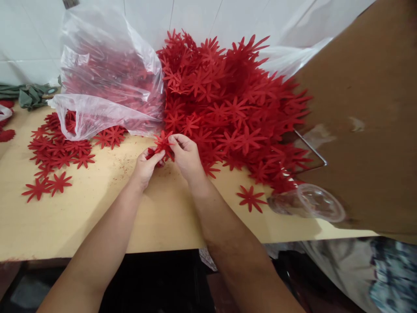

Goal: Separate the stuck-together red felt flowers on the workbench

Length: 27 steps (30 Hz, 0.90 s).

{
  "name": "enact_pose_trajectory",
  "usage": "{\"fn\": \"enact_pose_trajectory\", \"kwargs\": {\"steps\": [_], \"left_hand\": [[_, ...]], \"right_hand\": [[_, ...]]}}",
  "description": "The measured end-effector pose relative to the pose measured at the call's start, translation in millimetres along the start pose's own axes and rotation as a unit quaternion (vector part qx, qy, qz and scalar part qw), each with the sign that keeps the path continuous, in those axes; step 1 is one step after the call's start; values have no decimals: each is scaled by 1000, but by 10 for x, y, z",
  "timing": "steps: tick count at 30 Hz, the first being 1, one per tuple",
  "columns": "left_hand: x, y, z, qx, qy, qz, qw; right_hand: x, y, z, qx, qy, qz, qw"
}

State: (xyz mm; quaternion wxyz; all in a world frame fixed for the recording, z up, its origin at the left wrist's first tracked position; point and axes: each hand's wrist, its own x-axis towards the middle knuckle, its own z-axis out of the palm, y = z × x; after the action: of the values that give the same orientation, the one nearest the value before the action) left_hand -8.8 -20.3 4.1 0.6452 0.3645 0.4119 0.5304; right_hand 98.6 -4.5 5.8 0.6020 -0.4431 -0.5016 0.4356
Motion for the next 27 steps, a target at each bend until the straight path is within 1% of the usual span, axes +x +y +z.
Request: {"fn": "enact_pose_trajectory", "kwargs": {"steps": [2, 5, 7, 12, 14, 17, 21, 24, 27], "left_hand": [[-4, -1, 7, -3, -2, -9, 1000], [-8, -3, 8, -2, -6, -9, 1000], [-5, -8, 1, -5, -9, -2, 1000], [12, -20, -19, -15, -17, 7, 1000], [8, -16, -14, -12, -14, 3, 1000], [-9, -1, 5, 10, -11, 8, 1000], [-23, 5, 12, 31, -29, 30, 999], [-15, -15, -8, 19, -32, 29, 999], [8, -42, -31, -6, -32, 26, 999]], "right_hand": [[3, 0, 10, 14, 19, 6, 1000], [1, -15, 20, 19, 27, 16, 999], [3, -24, 17, 9, 40, 5, 999], [60, 7, -73, -27, 116, -29, 992], [82, 16, -107, -49, 130, -43, 989], [59, -22, -88, -83, 121, -63, 987], [-50, -127, 13, -134, 92, -94, 982], [-97, -149, 43, -161, 76, -101, 979], [-86, -103, 36, -160, 61, -100, 980]]}}
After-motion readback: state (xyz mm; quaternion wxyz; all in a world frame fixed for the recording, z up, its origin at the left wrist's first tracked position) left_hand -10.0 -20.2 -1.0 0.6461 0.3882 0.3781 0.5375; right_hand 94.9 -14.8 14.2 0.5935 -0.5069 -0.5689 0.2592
